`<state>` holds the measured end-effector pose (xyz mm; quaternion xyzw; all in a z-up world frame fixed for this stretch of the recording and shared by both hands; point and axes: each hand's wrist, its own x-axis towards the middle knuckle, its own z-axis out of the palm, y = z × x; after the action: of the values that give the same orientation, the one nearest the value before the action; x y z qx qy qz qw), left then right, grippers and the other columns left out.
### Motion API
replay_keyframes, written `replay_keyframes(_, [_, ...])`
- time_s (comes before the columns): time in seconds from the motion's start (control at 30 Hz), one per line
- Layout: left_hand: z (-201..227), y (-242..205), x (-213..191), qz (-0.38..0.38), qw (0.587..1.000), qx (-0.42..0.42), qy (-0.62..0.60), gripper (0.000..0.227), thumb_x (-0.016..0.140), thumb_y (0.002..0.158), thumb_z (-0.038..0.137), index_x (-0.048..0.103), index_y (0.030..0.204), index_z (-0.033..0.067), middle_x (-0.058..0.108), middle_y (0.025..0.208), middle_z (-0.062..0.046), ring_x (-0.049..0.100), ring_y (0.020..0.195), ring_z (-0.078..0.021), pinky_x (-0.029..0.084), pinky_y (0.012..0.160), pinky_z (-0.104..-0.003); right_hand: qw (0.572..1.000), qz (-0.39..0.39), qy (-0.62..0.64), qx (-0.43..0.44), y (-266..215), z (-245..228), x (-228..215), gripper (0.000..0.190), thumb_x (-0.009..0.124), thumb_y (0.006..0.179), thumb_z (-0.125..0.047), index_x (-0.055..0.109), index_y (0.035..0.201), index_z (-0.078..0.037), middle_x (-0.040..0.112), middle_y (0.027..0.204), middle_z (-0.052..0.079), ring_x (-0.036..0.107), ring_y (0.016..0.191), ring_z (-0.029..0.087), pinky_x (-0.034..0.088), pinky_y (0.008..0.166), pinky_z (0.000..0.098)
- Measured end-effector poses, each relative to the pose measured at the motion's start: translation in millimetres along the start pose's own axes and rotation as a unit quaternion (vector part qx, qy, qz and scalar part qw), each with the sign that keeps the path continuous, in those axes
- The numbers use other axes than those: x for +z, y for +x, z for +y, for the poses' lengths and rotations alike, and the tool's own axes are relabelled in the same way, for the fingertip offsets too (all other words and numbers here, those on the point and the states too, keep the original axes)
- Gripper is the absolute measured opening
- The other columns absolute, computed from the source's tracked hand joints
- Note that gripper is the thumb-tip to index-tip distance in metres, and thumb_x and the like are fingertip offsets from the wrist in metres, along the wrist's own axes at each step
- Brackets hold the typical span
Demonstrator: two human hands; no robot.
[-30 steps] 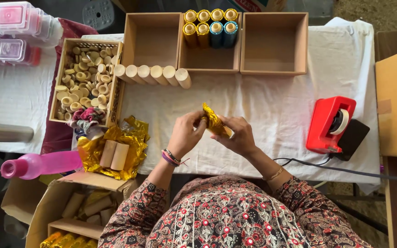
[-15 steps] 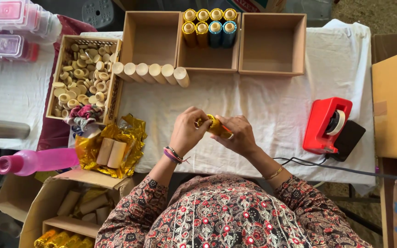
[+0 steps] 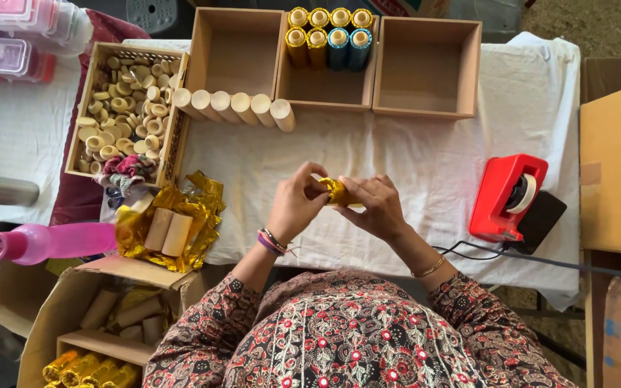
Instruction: The recorder wraps several wooden cylinders in gold foil and places them in storage boxes.
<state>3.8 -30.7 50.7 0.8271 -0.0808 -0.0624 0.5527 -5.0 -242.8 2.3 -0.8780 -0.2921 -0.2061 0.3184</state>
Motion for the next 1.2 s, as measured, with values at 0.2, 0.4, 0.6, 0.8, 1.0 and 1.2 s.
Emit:
replay_keyframes(0.2, [-10.2, 14.3, -20.8, -0.176, 0.947, -0.204, -0.177, 0.073, 0.076, 0.078, 0.010, 0.045, 0.142, 0.0251, 0.060, 0.114, 0.007, 0.067, 0.078, -0.0093, 0.050, 0.054, -0.025, 0.998, -0.025, 0.005, -0.065, -2.7, 6.1, -5.3, 0.056, 0.087, 0.083, -0.035, 0.067, 0.128, -0.009, 0.076, 0.111, 0.006, 0.071, 0.092, 0.017, 0.048, 0.093, 0.0375])
replay_keyframes(0.4, [-34.8, -20.0, -4.5, -0.251, 0.815, -0.196, -0.485, 0.064, 0.059, 0.094, 0.009, 0.045, 0.156, 0.0129, 0.069, 0.119, -0.004, 0.064, 0.085, -0.0119, 0.056, 0.072, -0.028, 0.994, -0.054, 0.046, -0.081, -0.4, -1.8, -5.5, 0.055, 0.087, 0.079, -0.032, 0.070, 0.124, -0.007, 0.075, 0.106, 0.006, 0.070, 0.089, 0.020, 0.049, 0.092, 0.0391])
replay_keyframes(0.6, [-65.9, -37.2, -3.4, -0.170, 0.842, -0.181, -0.479, 0.051, 0.056, 0.101, 0.015, 0.052, 0.152, 0.0095, 0.070, 0.117, -0.011, 0.067, 0.089, -0.0123, 0.056, 0.072, -0.027, 0.992, -0.071, 0.088, -0.064, 1.9, 0.3, 25.0, 0.053, 0.091, 0.075, -0.032, 0.072, 0.118, -0.007, 0.075, 0.103, 0.006, 0.070, 0.087, 0.021, 0.051, 0.088, 0.0398])
replay_keyframes(0.8, [-47.8, -32.3, -43.3, -0.082, 0.870, -0.181, -0.451, 0.051, 0.053, 0.089, 0.036, 0.054, 0.138, 0.0224, 0.070, 0.124, 0.006, 0.069, 0.064, -0.0109, 0.054, 0.050, -0.022, 0.987, -0.075, 0.123, -0.074, 27.9, -8.9, 51.5, 0.055, 0.090, 0.072, -0.031, 0.070, 0.119, -0.007, 0.076, 0.108, 0.009, 0.072, 0.091, 0.024, 0.051, 0.090, 0.0416])
replay_keyframes(1.0, [-149.3, 13.7, -146.4, 0.309, 0.935, -0.121, 0.122, 0.041, 0.076, 0.085, 0.023, 0.068, 0.121, 0.0063, 0.071, 0.117, -0.014, 0.071, 0.078, -0.0225, 0.057, 0.074, -0.037, 0.984, -0.091, 0.153, 0.012, 46.1, -9.6, 61.4, 0.060, 0.095, 0.071, -0.032, 0.072, 0.121, -0.009, 0.075, 0.095, 0.006, 0.073, 0.087, 0.023, 0.052, 0.084, 0.0376])
replay_keyframes(1.2, [-330.0, 51.9, -269.4, 0.351, 0.799, -0.154, 0.463, 0.052, 0.073, 0.089, 0.032, 0.060, 0.130, 0.0013, 0.067, 0.123, -0.020, 0.063, 0.109, -0.0359, 0.052, 0.090, -0.047, 0.988, -0.052, 0.138, 0.043, 70.5, -5.9, 52.6, 0.060, 0.095, 0.070, -0.031, 0.072, 0.121, -0.010, 0.077, 0.107, 0.006, 0.073, 0.092, 0.023, 0.053, 0.086, 0.0355])
